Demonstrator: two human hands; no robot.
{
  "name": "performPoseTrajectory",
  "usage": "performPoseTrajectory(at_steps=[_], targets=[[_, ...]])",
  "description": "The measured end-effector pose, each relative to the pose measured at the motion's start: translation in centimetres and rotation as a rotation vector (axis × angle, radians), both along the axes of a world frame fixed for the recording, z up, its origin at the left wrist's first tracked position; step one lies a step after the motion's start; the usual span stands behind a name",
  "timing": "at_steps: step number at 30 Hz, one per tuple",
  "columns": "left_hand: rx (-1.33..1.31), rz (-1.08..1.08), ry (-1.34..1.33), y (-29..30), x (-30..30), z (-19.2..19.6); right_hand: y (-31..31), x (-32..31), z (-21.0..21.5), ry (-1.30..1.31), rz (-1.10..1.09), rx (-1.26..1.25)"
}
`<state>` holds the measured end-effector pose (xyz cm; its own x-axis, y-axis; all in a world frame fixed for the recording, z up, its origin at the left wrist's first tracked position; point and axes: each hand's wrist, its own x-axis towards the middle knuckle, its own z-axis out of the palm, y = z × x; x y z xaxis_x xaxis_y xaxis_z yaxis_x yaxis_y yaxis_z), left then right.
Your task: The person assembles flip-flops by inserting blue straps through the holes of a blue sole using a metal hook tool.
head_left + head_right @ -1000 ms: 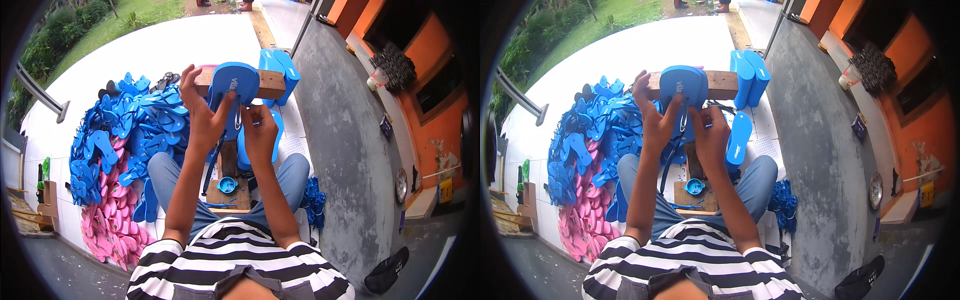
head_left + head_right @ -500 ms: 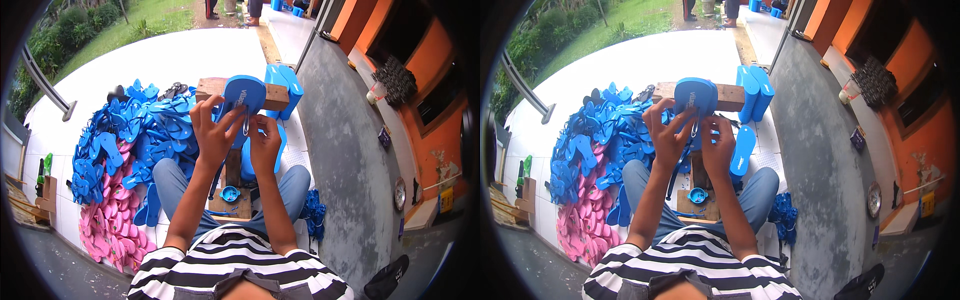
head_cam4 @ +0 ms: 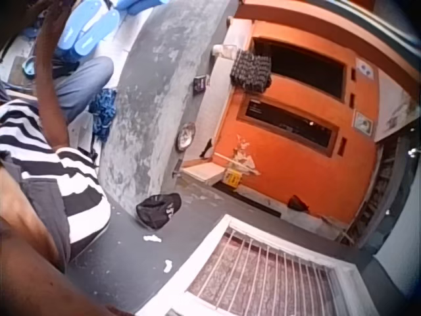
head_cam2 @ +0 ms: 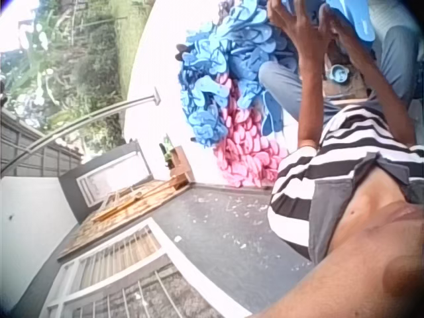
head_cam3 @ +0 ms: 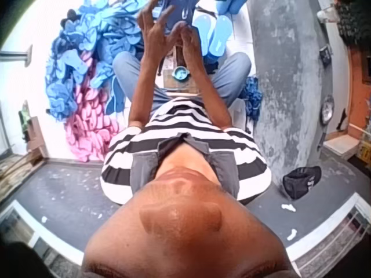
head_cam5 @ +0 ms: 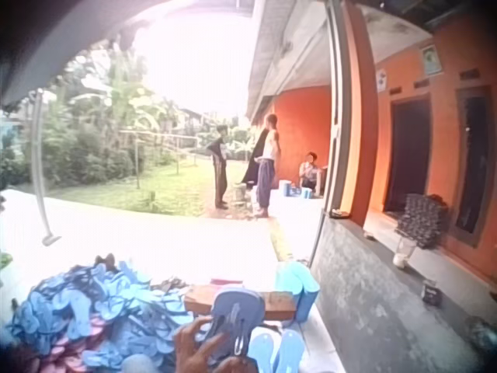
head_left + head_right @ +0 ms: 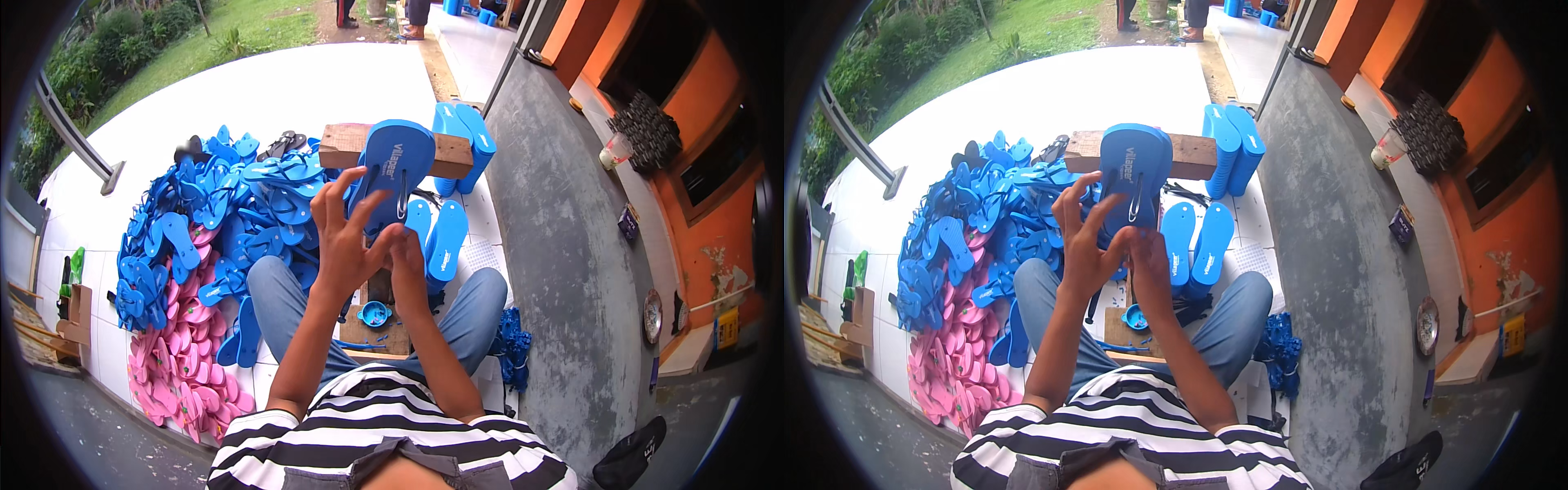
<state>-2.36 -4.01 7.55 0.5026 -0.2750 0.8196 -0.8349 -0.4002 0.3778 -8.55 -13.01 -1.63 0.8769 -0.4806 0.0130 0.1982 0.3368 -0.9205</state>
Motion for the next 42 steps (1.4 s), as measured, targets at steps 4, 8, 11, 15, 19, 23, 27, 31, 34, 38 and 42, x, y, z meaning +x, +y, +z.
performPoseTrajectory(at_steps=[4, 8, 11, 15, 19, 23, 27, 31, 34, 38, 42], targets=[[-0.125, -0.172, 0.234, 2.4, 0.3, -2.6, 3.0, -1.4, -1.6, 0.039, 0.212, 0.113], [0.14, -0.447, 0.086, 5.4, 0.1, -5.0, 5.2, -3.4, -3.4, 0.125, 0.499, 0.131], [0.428, -0.479, 0.113, 6.8, -1.4, -4.4, 4.5, -6.4, -3.3, 0.242, 0.584, 0.085], [0.571, -0.45, 0.021, 7.0, -2.4, -4.7, 0.1, -10.1, 0.1, 0.286, 0.457, -0.219], [0.411, -0.463, -0.032, 4.2, -3.0, -5.5, -3.2, -11.1, 1.2, 0.288, 0.15, -0.174], [0.208, -0.388, 0.035, 0.8, -4.4, -5.8, -3.1, -8.3, 2.6, 0.114, -0.22, -0.017], [-0.038, -0.288, 0.142, -1.9, -5.5, -6.0, -1.5, -5.3, 5.5, 0.019, -0.344, -0.169], [-0.124, -0.275, 0.179, -2.0, -5.3, -6.0, -0.3, -3.2, 6.6, -0.001, -0.36, -0.387], [-0.177, -0.303, 0.123, -1.2, -4.6, -4.8, -1.2, -1.9, 6.4, -0.155, -0.253, -0.293], [-0.406, -0.264, 0.206, 0.2, -1.8, -3.4, -2.8, -0.6, 7.4, -0.302, 0.104, 0.101], [-0.353, -0.149, 0.234, -0.3, 2.6, 0.3, -3.6, 0.1, 7.0, -0.321, 0.309, 0.067]])
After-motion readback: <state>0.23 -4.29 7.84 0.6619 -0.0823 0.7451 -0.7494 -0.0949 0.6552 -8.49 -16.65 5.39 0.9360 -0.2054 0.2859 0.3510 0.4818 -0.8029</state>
